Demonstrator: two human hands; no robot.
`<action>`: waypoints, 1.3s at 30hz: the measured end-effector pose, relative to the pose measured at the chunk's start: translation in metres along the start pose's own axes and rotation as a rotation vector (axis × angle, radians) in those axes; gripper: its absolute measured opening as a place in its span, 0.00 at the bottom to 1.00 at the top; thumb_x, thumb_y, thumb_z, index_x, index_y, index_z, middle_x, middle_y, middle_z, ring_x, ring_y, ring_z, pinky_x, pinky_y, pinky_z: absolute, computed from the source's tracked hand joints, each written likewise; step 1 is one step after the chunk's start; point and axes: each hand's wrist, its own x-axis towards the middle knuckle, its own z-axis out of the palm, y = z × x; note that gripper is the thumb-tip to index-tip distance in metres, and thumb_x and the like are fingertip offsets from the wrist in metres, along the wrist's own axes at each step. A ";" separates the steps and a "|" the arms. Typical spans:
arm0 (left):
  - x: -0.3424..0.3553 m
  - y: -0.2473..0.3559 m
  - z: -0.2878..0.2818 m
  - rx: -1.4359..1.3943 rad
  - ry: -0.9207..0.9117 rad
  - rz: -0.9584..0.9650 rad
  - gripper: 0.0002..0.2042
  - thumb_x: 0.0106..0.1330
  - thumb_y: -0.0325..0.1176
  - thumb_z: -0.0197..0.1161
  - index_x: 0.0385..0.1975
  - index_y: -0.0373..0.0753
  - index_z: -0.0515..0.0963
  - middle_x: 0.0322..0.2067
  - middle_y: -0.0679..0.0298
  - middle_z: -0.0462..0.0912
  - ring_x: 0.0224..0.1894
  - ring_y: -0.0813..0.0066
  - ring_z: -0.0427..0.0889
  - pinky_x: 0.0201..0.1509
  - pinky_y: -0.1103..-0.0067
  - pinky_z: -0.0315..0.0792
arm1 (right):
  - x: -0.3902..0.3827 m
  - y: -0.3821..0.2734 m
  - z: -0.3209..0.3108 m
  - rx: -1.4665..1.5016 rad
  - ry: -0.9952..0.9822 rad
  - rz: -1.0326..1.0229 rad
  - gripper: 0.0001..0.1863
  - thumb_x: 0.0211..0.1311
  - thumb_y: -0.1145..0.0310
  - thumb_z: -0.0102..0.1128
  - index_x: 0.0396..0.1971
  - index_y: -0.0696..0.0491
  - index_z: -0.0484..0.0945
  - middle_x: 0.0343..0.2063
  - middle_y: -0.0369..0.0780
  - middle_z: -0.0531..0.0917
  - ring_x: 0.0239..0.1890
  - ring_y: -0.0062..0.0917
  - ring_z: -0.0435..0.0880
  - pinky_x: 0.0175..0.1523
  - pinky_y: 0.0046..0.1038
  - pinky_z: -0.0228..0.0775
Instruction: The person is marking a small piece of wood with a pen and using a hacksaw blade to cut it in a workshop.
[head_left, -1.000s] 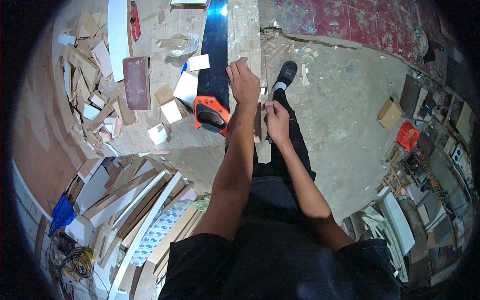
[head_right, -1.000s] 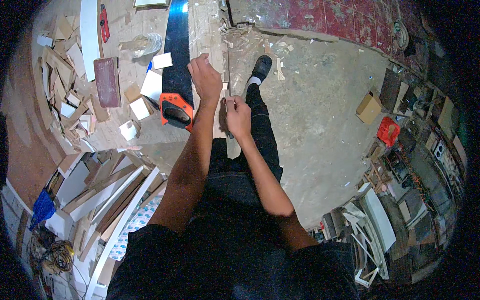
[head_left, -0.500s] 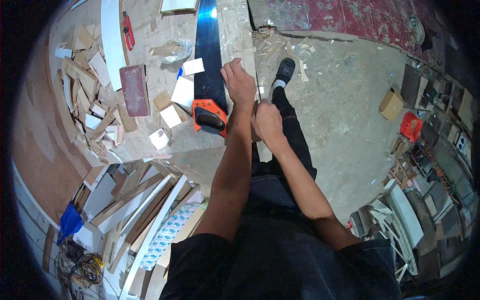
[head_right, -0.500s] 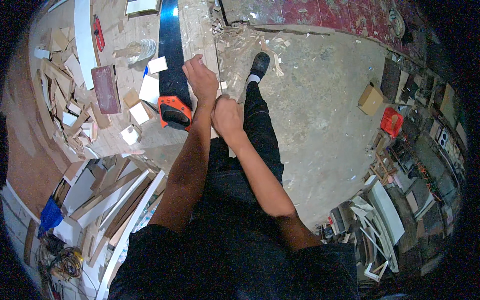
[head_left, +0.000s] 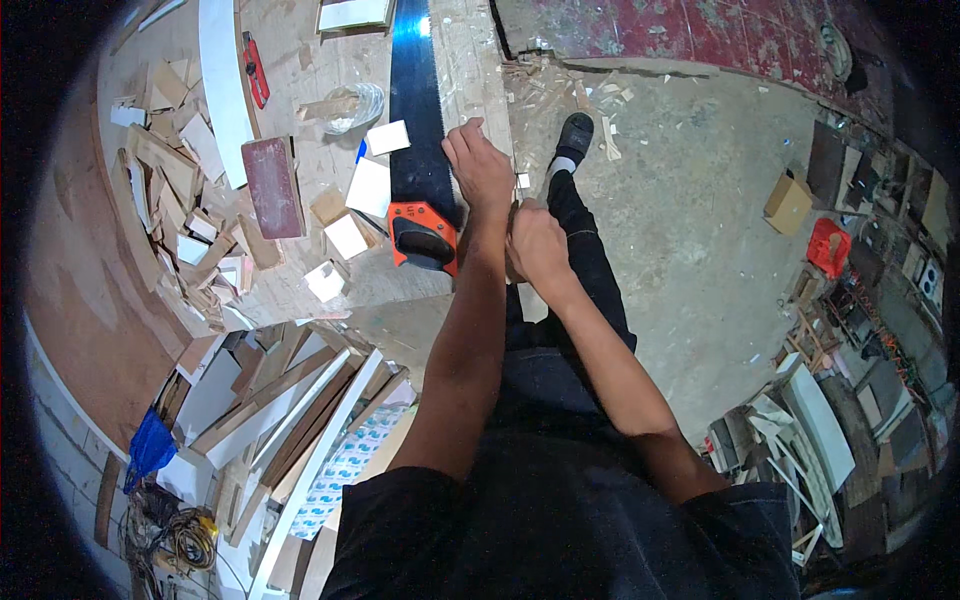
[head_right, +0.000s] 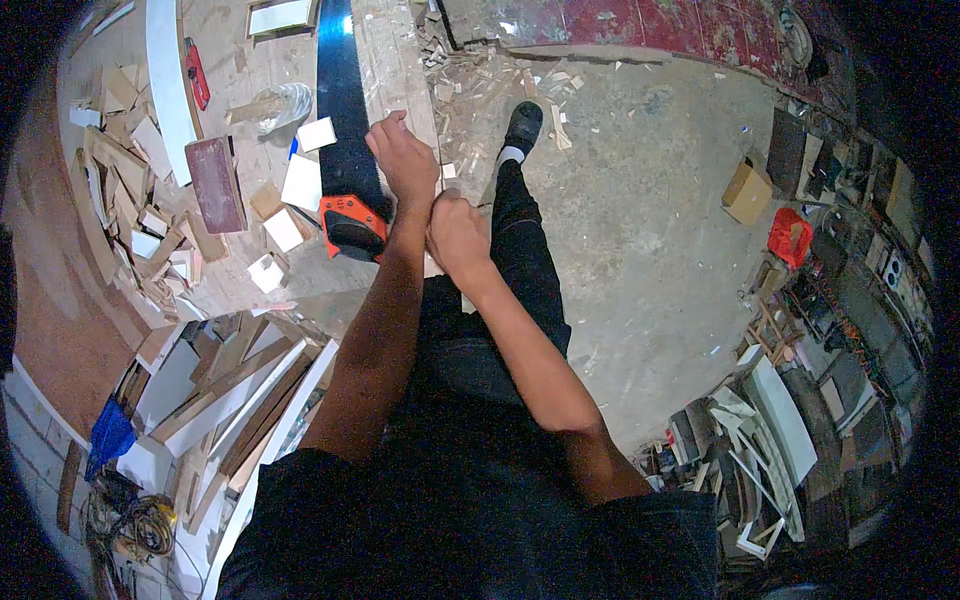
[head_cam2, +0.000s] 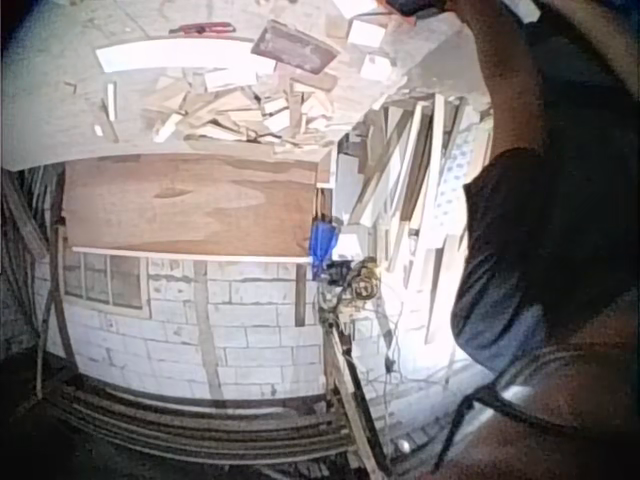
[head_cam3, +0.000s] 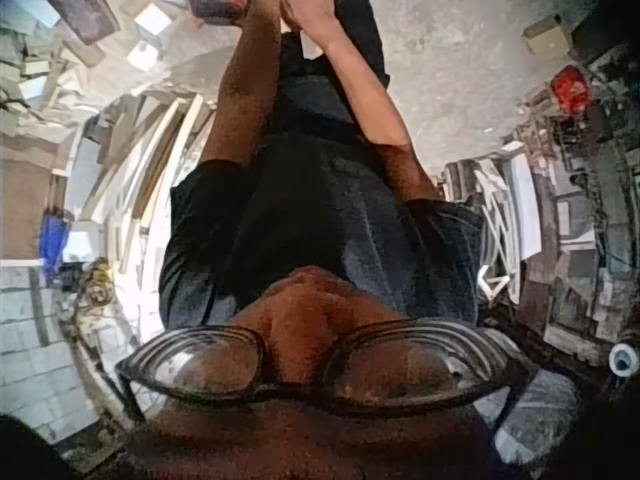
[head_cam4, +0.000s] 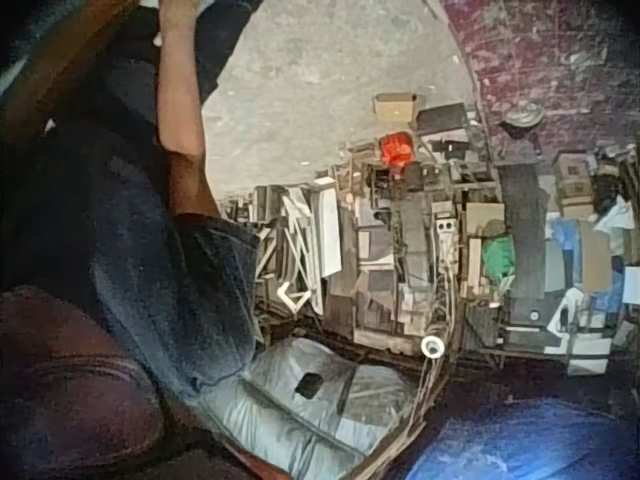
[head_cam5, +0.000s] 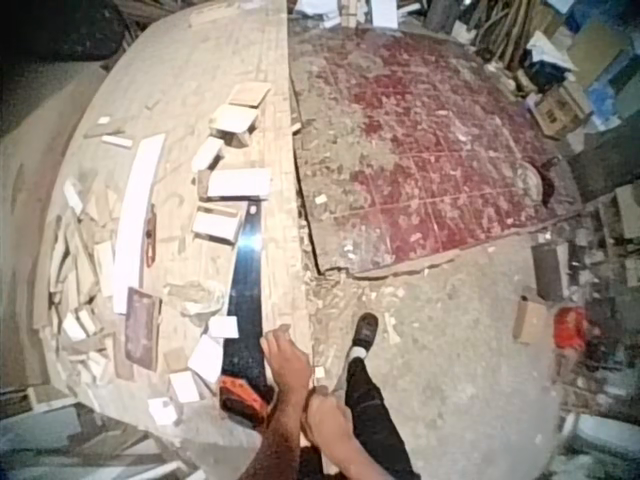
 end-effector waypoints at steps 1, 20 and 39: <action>-0.001 -0.002 -0.001 0.010 -0.003 -0.001 0.12 0.64 0.19 0.51 0.47 0.33 0.73 0.41 0.49 0.73 0.46 0.48 0.71 0.53 0.60 0.66 | -0.001 0.001 -0.002 0.010 -0.012 -0.019 0.12 0.59 0.69 0.62 0.32 0.64 0.74 0.26 0.57 0.83 0.32 0.51 0.86 0.36 0.44 0.80; -0.001 -0.006 -0.008 -0.089 -0.054 0.078 0.13 0.64 0.16 0.49 0.47 0.33 0.72 0.42 0.49 0.73 0.47 0.47 0.70 0.54 0.59 0.65 | 0.000 -0.004 -0.005 0.075 -0.073 0.060 0.10 0.56 0.73 0.60 0.31 0.66 0.76 0.28 0.61 0.83 0.36 0.55 0.86 0.43 0.47 0.80; -0.002 -0.011 -0.009 -0.059 -0.109 0.113 0.15 0.61 0.16 0.52 0.48 0.34 0.73 0.42 0.51 0.73 0.48 0.50 0.71 0.55 0.61 0.66 | -0.003 -0.006 0.006 0.029 -0.002 0.054 0.10 0.58 0.71 0.59 0.31 0.63 0.76 0.26 0.58 0.83 0.32 0.52 0.86 0.41 0.46 0.80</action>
